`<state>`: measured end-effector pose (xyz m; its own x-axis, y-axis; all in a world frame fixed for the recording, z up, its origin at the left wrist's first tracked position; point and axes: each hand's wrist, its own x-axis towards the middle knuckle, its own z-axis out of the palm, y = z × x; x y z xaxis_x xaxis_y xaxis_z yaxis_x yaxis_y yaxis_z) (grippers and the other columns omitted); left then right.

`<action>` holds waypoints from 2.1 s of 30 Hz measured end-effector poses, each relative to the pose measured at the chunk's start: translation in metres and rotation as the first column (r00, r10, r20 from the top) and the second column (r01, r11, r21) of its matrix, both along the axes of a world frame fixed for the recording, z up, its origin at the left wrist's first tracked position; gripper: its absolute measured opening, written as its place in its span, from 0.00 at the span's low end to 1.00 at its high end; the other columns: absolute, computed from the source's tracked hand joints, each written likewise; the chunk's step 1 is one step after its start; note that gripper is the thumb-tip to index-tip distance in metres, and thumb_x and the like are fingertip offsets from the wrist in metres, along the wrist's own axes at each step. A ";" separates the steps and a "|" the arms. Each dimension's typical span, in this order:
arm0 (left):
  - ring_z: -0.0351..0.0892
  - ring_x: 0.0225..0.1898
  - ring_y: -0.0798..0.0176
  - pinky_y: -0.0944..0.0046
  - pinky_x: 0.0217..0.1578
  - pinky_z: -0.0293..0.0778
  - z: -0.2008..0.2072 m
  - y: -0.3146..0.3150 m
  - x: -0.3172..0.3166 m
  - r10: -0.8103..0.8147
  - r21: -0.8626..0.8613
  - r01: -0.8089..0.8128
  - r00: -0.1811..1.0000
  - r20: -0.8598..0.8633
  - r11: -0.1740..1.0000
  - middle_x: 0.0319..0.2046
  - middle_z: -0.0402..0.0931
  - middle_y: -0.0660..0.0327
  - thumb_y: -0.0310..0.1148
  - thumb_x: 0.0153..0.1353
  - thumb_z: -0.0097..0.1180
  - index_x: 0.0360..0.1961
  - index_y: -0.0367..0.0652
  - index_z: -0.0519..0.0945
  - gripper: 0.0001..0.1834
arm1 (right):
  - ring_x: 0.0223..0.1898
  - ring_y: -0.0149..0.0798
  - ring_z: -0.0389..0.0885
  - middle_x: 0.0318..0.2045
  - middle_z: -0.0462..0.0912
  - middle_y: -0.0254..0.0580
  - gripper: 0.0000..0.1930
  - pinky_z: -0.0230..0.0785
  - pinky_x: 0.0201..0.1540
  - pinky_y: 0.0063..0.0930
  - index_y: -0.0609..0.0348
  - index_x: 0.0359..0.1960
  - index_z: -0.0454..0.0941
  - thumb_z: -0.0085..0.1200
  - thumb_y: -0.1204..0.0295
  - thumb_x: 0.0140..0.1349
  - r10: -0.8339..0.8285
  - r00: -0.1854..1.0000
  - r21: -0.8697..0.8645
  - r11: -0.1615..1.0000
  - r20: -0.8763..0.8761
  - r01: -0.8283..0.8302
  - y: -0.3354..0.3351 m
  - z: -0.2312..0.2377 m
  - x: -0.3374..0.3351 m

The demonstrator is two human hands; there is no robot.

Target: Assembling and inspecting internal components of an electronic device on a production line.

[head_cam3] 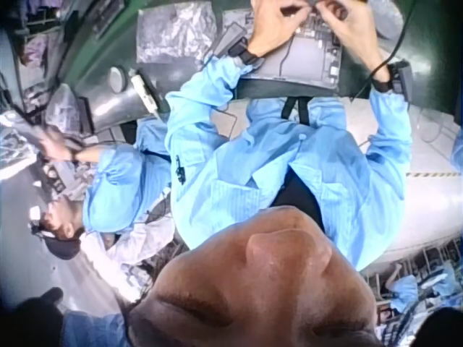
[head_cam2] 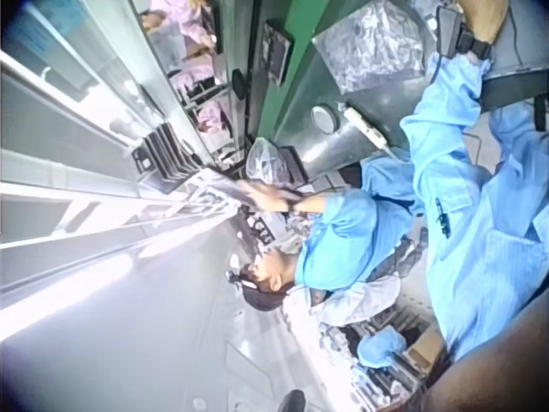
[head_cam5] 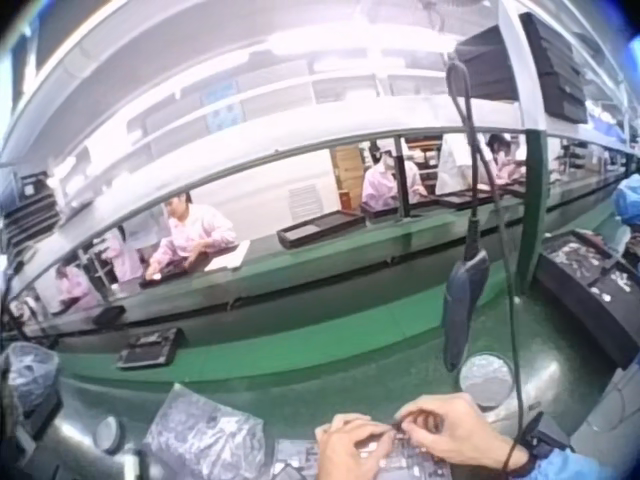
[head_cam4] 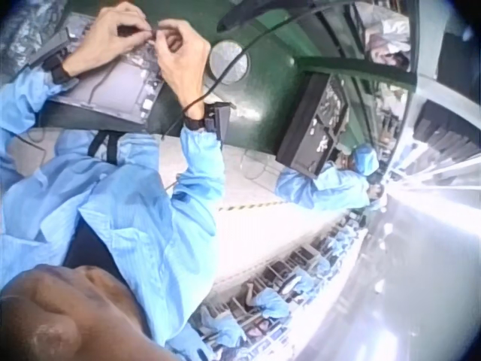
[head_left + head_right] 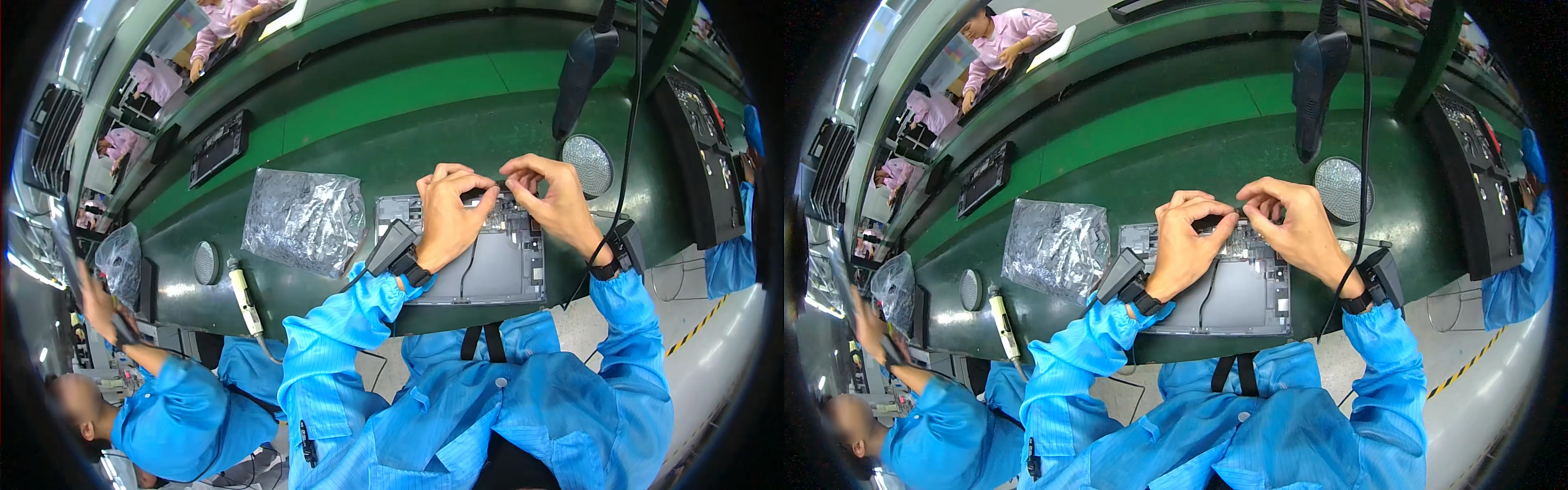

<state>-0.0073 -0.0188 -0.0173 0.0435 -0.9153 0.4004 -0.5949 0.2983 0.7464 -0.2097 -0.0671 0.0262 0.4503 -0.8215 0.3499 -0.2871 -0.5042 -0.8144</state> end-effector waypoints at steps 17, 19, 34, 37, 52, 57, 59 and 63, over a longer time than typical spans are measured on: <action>0.78 0.51 0.58 0.51 0.59 0.61 0.003 0.008 0.008 0.017 -0.036 -0.019 0.999 -0.041 0.999 0.36 0.86 0.69 0.34 0.57 0.77 0.35 0.48 0.94 0.06 | 0.31 0.38 0.79 0.33 0.82 0.44 0.04 0.71 0.34 0.34 0.67 0.38 0.83 0.64 0.79 0.65 0.064 0.982 -0.051 0.996 -0.180 -0.074 0.002 0.009 0.020; 0.77 0.54 0.57 0.50 0.60 0.61 0.005 0.015 0.010 -0.003 -0.043 0.003 1.000 -0.005 0.999 0.43 0.86 0.67 0.35 0.57 0.77 0.37 0.48 0.94 0.08 | 0.33 0.41 0.79 0.33 0.81 0.44 0.04 0.71 0.36 0.35 0.67 0.37 0.83 0.64 0.80 0.64 0.070 0.984 -0.118 0.989 -0.165 -0.090 0.001 0.007 0.022; 0.84 0.57 0.48 0.46 0.66 0.68 0.004 0.034 0.042 -0.065 -0.142 0.097 0.976 0.210 0.985 0.53 0.87 0.54 0.33 0.57 0.75 0.44 0.43 0.92 0.14 | 0.29 0.39 0.73 0.30 0.80 0.38 0.03 0.64 0.42 0.36 0.61 0.36 0.84 0.65 0.77 0.63 0.005 0.970 -0.112 0.993 -0.242 -0.033 0.003 -0.017 0.037; 0.85 0.57 0.48 0.45 0.67 0.69 0.001 0.034 0.043 -0.090 -0.108 0.113 0.976 0.198 0.988 0.54 0.88 0.54 0.34 0.58 0.75 0.47 0.42 0.91 0.16 | 0.29 0.39 0.72 0.30 0.79 0.37 0.03 0.63 0.43 0.35 0.60 0.36 0.84 0.66 0.76 0.64 -0.017 0.969 -0.123 0.992 -0.248 -0.014 0.004 -0.019 0.040; 0.87 0.54 0.47 0.45 0.67 0.70 -0.001 0.031 0.045 -0.109 -0.111 0.132 0.974 0.197 0.985 0.53 0.89 0.52 0.34 0.59 0.73 0.51 0.36 0.90 0.20 | 0.28 0.36 0.75 0.30 0.81 0.40 0.04 0.68 0.35 0.31 0.64 0.37 0.86 0.68 0.80 0.62 -0.021 0.983 -0.145 0.989 -0.181 -0.005 0.006 -0.021 0.044; 0.87 0.52 0.46 0.46 0.67 0.70 -0.002 0.031 0.046 -0.107 -0.125 0.131 0.977 0.185 0.983 0.53 0.90 0.52 0.35 0.58 0.74 0.51 0.36 0.90 0.21 | 0.28 0.35 0.75 0.30 0.81 0.40 0.04 0.69 0.33 0.30 0.65 0.38 0.86 0.67 0.82 0.62 -0.012 0.981 -0.191 0.981 -0.196 -0.026 0.006 -0.020 0.045; 0.87 0.52 0.46 0.46 0.67 0.70 -0.003 0.031 0.045 -0.104 -0.128 0.128 0.977 0.184 0.983 0.53 0.90 0.52 0.35 0.58 0.74 0.51 0.36 0.90 0.20 | 0.28 0.35 0.75 0.30 0.81 0.40 0.04 0.69 0.33 0.31 0.65 0.38 0.86 0.67 0.82 0.62 -0.012 0.982 -0.200 0.979 -0.191 -0.027 0.006 -0.022 0.045; 0.87 0.52 0.47 0.46 0.66 0.70 -0.003 0.030 0.044 -0.104 -0.133 0.128 0.979 0.175 0.983 0.52 0.90 0.52 0.35 0.58 0.74 0.50 0.37 0.90 0.20 | 0.28 0.35 0.74 0.29 0.80 0.41 0.05 0.68 0.33 0.30 0.65 0.38 0.85 0.67 0.83 0.61 -0.034 0.989 -0.209 0.978 -0.147 0.002 0.005 -0.025 0.044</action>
<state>0.0368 0.0113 -0.0207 -0.1378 -0.8431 0.5198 -0.6620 0.4688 0.5848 -0.1658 -0.0625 0.0010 0.4959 -0.7461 0.4442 -0.4074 -0.6517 -0.6398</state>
